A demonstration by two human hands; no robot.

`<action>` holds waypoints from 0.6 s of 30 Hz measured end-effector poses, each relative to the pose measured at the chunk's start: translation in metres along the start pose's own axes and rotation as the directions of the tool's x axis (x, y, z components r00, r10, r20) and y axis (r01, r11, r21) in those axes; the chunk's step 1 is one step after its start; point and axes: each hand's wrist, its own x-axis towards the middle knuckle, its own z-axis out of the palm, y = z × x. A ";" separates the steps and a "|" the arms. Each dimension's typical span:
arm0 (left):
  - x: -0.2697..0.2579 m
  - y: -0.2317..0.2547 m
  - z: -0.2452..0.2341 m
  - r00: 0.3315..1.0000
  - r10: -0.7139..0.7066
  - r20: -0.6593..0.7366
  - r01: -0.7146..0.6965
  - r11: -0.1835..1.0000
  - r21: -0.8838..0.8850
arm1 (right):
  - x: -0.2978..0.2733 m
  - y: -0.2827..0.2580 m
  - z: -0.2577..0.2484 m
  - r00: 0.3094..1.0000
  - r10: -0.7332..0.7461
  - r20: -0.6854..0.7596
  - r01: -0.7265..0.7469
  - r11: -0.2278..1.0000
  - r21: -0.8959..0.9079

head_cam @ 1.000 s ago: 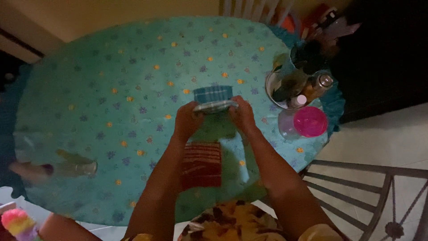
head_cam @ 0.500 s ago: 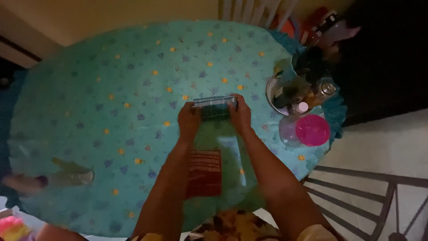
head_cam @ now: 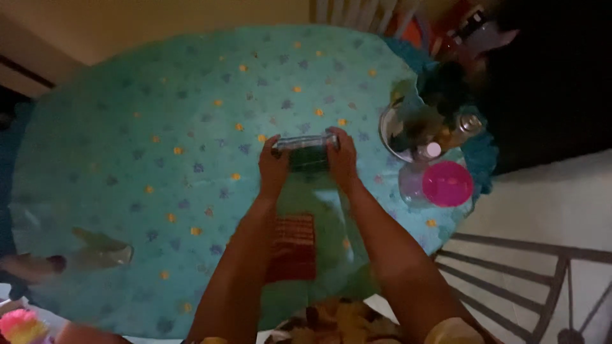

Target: Fold cleaning cloths on a table and organize them near a chair.

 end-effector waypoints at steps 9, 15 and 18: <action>-0.084 0.008 0.050 0.996 0.089 0.028 -0.084 0.988 -0.128 | -0.051 -0.030 -0.092 0.980 0.190 -0.059 -0.198 0.962 -0.189; -0.125 0.026 0.061 0.941 0.337 -0.022 -0.333 0.936 0.115 | -0.082 -0.030 -0.114 0.950 0.311 -0.017 -0.304 0.917 -0.258; -0.129 0.079 0.044 0.908 0.409 0.091 -0.413 0.835 0.364 | -0.082 -0.026 -0.110 0.938 0.348 0.004 -0.335 0.905 -0.263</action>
